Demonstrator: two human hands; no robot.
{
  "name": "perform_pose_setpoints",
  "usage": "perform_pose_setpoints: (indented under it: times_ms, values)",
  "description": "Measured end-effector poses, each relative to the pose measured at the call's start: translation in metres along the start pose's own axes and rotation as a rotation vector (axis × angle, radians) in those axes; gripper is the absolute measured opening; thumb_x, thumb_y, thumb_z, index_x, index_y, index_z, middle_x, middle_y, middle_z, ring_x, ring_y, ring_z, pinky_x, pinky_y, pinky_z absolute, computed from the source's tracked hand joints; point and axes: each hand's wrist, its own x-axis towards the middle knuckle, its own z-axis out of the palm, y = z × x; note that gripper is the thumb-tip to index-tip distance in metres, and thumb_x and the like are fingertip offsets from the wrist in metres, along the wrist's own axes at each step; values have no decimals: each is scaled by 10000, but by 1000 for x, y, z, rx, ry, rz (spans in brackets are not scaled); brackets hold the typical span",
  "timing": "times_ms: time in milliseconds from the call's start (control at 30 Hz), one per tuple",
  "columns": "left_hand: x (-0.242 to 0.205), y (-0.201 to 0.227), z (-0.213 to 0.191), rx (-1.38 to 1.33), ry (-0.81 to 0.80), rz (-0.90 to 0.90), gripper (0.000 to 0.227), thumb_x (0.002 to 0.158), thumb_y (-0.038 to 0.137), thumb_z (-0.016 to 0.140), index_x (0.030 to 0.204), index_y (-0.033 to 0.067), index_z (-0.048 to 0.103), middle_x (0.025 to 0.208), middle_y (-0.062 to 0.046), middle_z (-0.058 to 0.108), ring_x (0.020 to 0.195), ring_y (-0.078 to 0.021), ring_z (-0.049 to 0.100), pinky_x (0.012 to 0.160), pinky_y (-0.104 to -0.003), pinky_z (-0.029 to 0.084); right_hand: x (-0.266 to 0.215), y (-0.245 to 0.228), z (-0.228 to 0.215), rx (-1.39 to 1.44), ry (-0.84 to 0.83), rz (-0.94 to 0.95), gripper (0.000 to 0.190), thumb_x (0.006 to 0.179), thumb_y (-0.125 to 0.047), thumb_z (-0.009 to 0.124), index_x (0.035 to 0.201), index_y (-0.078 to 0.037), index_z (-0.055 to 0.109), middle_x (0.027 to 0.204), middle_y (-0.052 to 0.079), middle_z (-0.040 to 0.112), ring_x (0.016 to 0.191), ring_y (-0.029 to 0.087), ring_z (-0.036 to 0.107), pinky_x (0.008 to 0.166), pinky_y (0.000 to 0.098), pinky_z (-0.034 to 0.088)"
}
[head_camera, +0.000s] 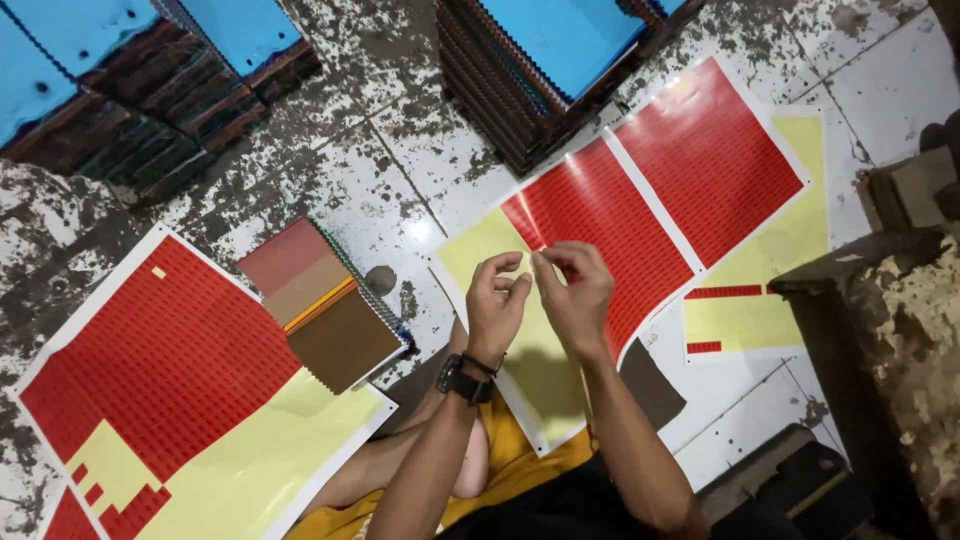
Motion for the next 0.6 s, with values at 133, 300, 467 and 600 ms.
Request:
perform_pose_setpoints:
  times_ms: [133,300,467,600]
  values:
    - [8,-4,2,-75,-41,-55,274,904,167,765,1153,72,704,1076,-129,654,737,-142,683,568,-249,577,-3,23,-10,121,-205,176,266,742,-55,740,1004,-47,786,1117,138,677,1036,259,674,887,380,569]
    - [11,-22,6,-95,69,-113,151,911,162,780,1032,75,756,1000,-75,689,774,-159,728,566,-241,578,10,12,-2,-150,-142,203,324,809,-172,745,1110,-56,772,954,161,688,908,289,703,750,340,578]
    - [5,-3,1,-120,118,-171,188,907,184,783,1059,77,759,877,-72,742,768,-97,671,596,-224,575,12,2,7,-334,-137,4,257,794,-171,857,1003,-36,790,850,149,697,777,323,709,632,386,572]
    - [4,-9,-1,-163,140,-203,202,874,168,819,1039,66,762,915,-113,775,805,-128,716,638,-250,610,3,13,12,-377,-27,-170,121,807,-141,871,901,-96,809,740,69,701,666,237,689,555,322,549]
